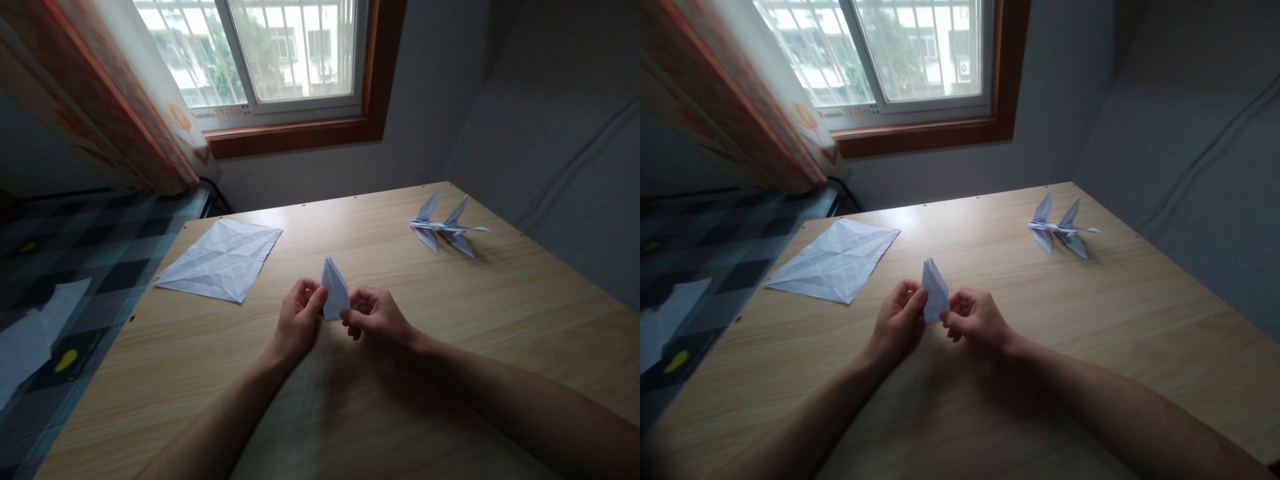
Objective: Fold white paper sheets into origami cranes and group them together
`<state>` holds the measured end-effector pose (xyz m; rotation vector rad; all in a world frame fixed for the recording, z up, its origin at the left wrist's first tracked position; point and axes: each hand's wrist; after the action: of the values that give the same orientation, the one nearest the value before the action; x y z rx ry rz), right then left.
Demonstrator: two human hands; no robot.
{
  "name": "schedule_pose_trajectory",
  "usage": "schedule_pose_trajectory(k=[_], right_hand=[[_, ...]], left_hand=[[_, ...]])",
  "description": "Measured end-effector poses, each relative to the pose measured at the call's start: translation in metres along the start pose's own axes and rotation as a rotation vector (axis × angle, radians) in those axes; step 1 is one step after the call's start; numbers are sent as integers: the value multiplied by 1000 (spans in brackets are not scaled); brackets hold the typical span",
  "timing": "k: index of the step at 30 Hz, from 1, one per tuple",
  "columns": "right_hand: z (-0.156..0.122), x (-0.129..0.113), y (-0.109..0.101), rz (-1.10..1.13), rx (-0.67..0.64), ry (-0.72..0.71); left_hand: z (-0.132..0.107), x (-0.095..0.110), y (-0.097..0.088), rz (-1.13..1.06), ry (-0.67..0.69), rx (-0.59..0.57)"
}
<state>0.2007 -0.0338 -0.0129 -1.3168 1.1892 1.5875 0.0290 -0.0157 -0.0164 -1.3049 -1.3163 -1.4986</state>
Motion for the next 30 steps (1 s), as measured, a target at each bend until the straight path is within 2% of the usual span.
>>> schedule_pose_trajectory(k=[4, 9, 13, 17, 23, 30], right_hand=[[-2, 6, -1, -146, 140, -64], [-7, 3, 3, -415, 256, -230], [-7, 1, 4, -527, 198, -353], [-4, 1, 2, -551, 149, -461], [0, 3, -3, -400, 89, -368], [3, 8, -6, -310, 98, -330]], left_hand=[[-3, 1, 7, -6, 52, 45], [-9, 9, 12, 235, 75, -25], [-11, 10, 10, 325, 78, -55], [-9, 6, 6, 294, 77, -81], [-7, 2, 4, 219, 46, -100], [-7, 4, 4, 207, 57, -106]])
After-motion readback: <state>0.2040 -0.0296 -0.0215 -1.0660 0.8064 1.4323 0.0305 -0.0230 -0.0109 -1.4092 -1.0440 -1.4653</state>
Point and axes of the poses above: each hand's wrist, its own z-axis towards the middle knuckle, its own y-axis out of the palm, x = y × z, and after that the axes turned 4 degrees about -y, right-handed
